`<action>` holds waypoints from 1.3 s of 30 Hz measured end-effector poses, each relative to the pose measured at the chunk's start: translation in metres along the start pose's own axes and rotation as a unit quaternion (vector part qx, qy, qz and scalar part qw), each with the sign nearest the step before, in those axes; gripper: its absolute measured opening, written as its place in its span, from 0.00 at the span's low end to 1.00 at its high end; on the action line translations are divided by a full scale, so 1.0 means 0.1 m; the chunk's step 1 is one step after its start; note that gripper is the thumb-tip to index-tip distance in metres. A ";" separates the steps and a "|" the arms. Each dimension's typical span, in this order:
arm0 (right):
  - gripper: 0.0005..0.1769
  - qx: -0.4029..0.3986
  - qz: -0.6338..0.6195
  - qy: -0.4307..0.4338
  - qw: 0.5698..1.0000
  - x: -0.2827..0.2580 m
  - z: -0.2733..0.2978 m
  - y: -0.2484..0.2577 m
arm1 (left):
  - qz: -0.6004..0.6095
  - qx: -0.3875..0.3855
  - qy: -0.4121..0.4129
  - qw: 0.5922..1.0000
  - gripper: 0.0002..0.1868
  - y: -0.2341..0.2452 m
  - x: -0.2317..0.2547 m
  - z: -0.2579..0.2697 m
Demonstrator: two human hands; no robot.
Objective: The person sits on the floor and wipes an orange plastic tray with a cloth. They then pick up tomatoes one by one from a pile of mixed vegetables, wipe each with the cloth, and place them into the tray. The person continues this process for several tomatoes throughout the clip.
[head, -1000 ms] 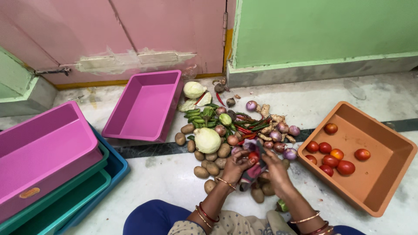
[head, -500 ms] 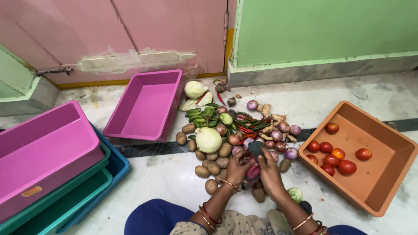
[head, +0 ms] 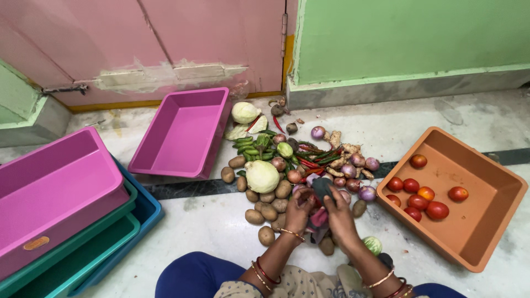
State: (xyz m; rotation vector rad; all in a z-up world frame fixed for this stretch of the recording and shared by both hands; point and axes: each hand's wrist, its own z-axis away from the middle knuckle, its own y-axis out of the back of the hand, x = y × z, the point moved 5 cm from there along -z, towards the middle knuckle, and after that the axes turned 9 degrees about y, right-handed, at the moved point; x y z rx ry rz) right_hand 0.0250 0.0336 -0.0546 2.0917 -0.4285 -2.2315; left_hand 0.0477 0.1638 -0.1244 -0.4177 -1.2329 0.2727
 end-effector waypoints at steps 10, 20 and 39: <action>0.26 0.000 -0.076 -0.092 0.993 0.00 0.04 0.04 | -0.031 -0.062 0.047 0.996 0.25 0.01 -0.13 -0.06; 0.24 0.002 0.073 0.170 0.983 -0.14 0.05 -0.02 | 0.010 -0.032 -0.011 0.999 0.26 -0.05 -0.07 -0.02; 0.29 -0.030 0.142 0.125 0.981 -0.39 0.11 -0.09 | 0.209 -0.067 0.146 0.965 0.18 0.00 -0.03 0.05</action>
